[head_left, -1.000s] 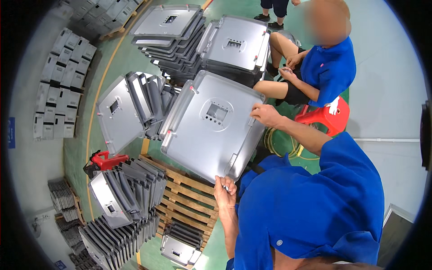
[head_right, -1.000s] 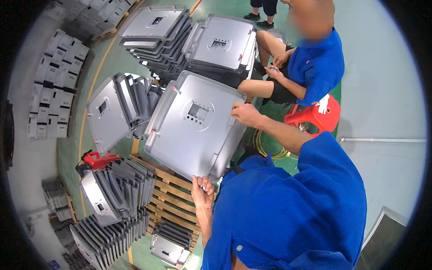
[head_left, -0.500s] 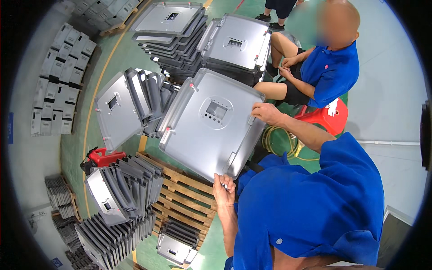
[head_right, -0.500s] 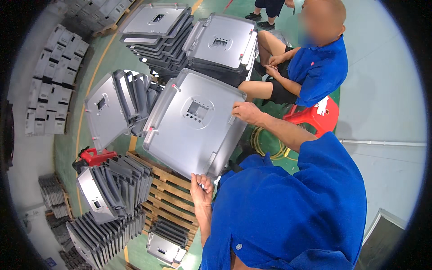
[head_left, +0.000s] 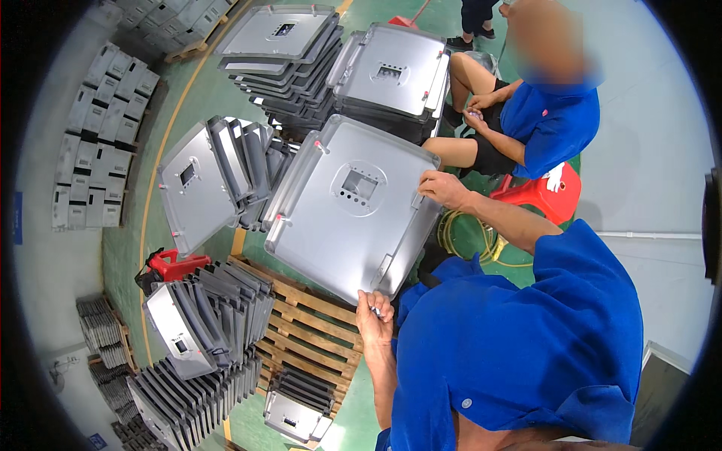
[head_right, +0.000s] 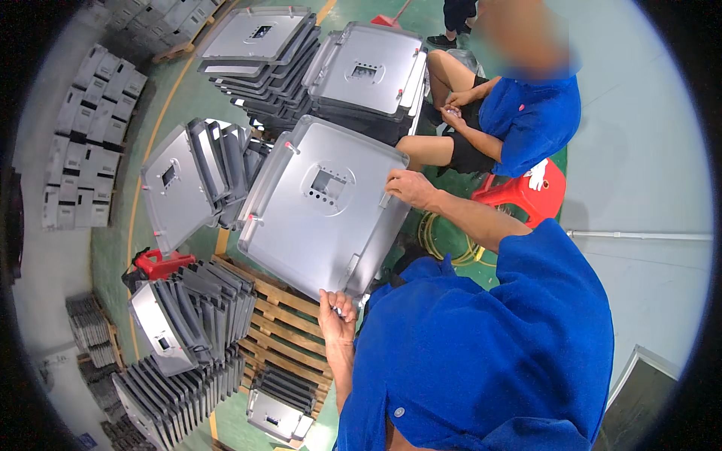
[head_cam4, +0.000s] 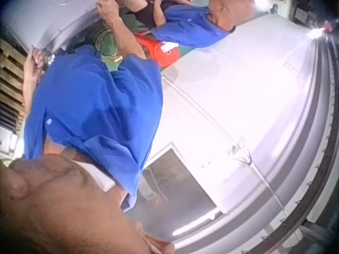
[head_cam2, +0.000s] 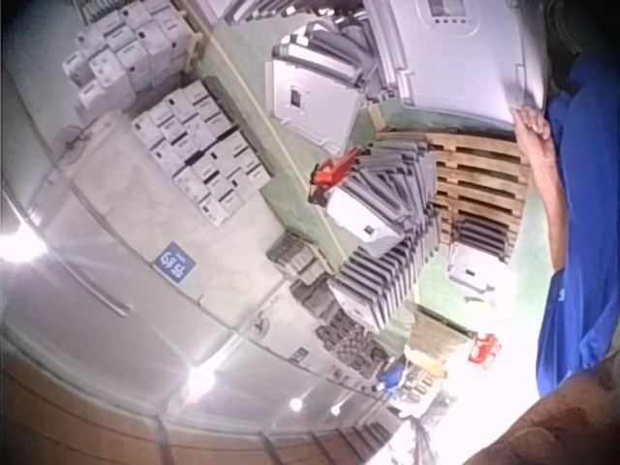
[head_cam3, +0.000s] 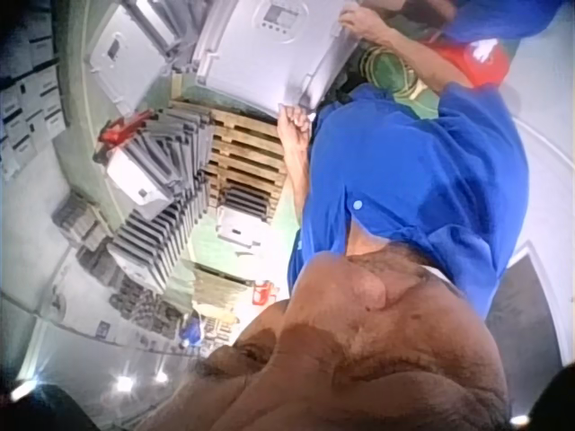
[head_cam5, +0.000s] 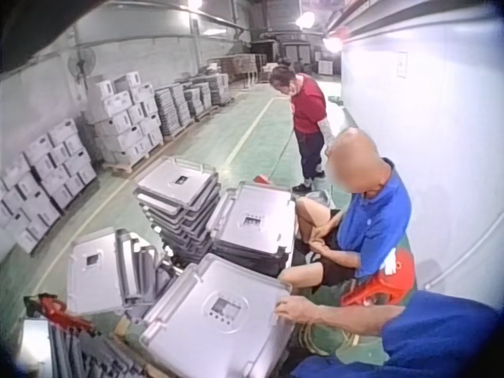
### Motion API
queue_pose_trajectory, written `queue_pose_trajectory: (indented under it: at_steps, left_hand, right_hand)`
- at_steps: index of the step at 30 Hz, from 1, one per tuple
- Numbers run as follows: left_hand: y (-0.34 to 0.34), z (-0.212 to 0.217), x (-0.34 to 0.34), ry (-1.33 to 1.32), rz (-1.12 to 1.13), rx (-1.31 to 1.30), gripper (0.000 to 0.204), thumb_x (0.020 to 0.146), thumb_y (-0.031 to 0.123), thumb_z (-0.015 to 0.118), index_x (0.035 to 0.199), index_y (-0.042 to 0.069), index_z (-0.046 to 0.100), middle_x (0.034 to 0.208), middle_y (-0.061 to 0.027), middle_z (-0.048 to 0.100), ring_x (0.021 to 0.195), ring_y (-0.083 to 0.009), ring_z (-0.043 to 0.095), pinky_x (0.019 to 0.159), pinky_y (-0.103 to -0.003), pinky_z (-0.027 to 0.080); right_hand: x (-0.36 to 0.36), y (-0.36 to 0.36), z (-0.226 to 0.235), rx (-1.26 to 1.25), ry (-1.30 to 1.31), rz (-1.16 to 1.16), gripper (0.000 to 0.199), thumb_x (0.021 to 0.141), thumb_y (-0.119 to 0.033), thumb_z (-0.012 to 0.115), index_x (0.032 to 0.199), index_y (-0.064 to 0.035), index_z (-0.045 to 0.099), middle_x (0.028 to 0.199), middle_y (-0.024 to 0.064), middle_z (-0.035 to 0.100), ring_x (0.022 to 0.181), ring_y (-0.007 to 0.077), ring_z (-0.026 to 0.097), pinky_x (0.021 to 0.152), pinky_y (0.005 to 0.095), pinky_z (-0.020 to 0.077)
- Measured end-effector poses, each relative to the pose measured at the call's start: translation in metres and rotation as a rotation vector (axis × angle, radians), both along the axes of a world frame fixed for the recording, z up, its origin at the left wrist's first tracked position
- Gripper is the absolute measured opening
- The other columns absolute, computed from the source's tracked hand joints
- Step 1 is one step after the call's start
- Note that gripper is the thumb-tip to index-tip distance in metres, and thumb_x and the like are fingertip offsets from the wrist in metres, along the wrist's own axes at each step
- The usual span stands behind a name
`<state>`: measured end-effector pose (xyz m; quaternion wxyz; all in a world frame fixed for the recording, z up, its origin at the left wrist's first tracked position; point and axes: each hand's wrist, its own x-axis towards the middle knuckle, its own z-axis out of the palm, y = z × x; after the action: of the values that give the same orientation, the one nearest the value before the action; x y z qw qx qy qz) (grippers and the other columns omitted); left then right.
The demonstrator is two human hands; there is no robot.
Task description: Assembling large metal enclosures or panels by attaching small hardware components.
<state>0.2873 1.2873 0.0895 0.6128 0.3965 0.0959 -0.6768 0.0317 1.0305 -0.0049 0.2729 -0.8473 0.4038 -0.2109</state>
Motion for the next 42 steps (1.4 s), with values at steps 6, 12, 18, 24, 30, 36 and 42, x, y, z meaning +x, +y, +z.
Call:
queue_pose_trajectory:
  at_steps: [6, 12, 18, 24, 30, 36, 42]
  left_hand:
    - [0.002, -0.002, 0.000, 0.000, -0.004, 0.008, 0.043, 0.100, 0.040, 0.049, 0.070, 0.013, 0.036, 0.066, -0.0007, 0.036, 0.055, -0.0108, 0.034, 0.043, -0.021, 0.028]
    - [-0.003, 0.000, -0.002, -0.014, -0.042, 0.011, 0.041, 0.099, 0.040, 0.051, 0.071, 0.014, 0.036, 0.068, 0.0009, 0.036, 0.055, -0.0098, 0.034, 0.043, -0.021, 0.027]
    - [-0.008, 0.001, -0.004, -0.014, -0.031, 0.028, 0.042, 0.101, 0.040, 0.047, 0.070, 0.013, 0.036, 0.067, -0.0004, 0.036, 0.055, -0.0107, 0.034, 0.044, -0.022, 0.028]
    - [-0.005, 0.001, -0.003, 0.005, -0.031, 0.002, 0.042, 0.099, 0.041, 0.049, 0.071, 0.014, 0.036, 0.066, 0.0001, 0.036, 0.054, -0.0102, 0.034, 0.043, -0.021, 0.028]
    - [-0.012, 0.005, -0.003, 0.066, -0.028, -0.014, 0.042, 0.100, 0.040, 0.049, 0.070, 0.014, 0.036, 0.068, 0.0002, 0.035, 0.054, -0.0102, 0.034, 0.042, -0.021, 0.028]
    - [-0.025, 0.008, 0.004, 0.171, 0.011, -0.058, 0.042, 0.102, 0.041, 0.043, 0.070, 0.014, 0.039, 0.068, -0.0012, 0.038, 0.055, -0.0124, 0.035, 0.041, -0.023, 0.029]
    - [-0.043, 0.010, 0.009, 0.181, 0.091, -0.105, 0.036, 0.101, 0.037, 0.046, 0.093, 0.003, 0.056, 0.089, -0.0093, 0.056, 0.082, -0.0243, 0.057, 0.062, -0.032, 0.053]
  right_hand:
    - [-0.003, 0.002, -0.005, -0.030, 0.005, 0.014, 0.007, 0.082, -0.015, 0.065, 0.085, -0.0084, 0.068, 0.098, 0.0042, 0.062, 0.088, 0.0257, 0.063, 0.076, 0.0380, 0.0526]
    - [-0.001, 0.004, -0.010, -0.072, -0.007, -0.027, 0.007, 0.082, -0.015, 0.064, 0.084, -0.0083, 0.066, 0.097, 0.0048, 0.061, 0.087, 0.0250, 0.063, 0.076, 0.0377, 0.0530]
    - [0.003, 0.006, -0.007, -0.079, 0.021, -0.052, 0.009, 0.082, -0.015, 0.061, 0.080, -0.0082, 0.066, 0.093, 0.0058, 0.060, 0.087, 0.0265, 0.062, 0.075, 0.0385, 0.0528]
    - [0.011, 0.008, 0.000, -0.024, 0.061, -0.090, 0.013, 0.080, -0.015, 0.058, 0.076, -0.0060, 0.067, 0.093, 0.0103, 0.060, 0.088, 0.0304, 0.061, 0.075, 0.0422, 0.0518]
    - [0.009, 0.009, 0.001, -0.016, 0.044, -0.125, 0.013, 0.079, -0.013, 0.058, 0.075, -0.0056, 0.067, 0.093, 0.0119, 0.060, 0.087, 0.0317, 0.061, 0.075, 0.0425, 0.0518]
    - [0.017, 0.008, 0.009, 0.046, 0.105, -0.110, 0.010, 0.078, -0.014, 0.062, 0.081, -0.0072, 0.070, 0.093, 0.0095, 0.061, 0.089, 0.0294, 0.062, 0.078, 0.0410, 0.0516]
    - [0.033, 0.024, 0.036, 0.046, 0.024, -0.163, 0.026, 0.081, -0.015, 0.064, 0.105, -0.0090, 0.067, 0.107, 0.0154, 0.059, 0.096, 0.0335, 0.061, 0.083, 0.0417, 0.0507]
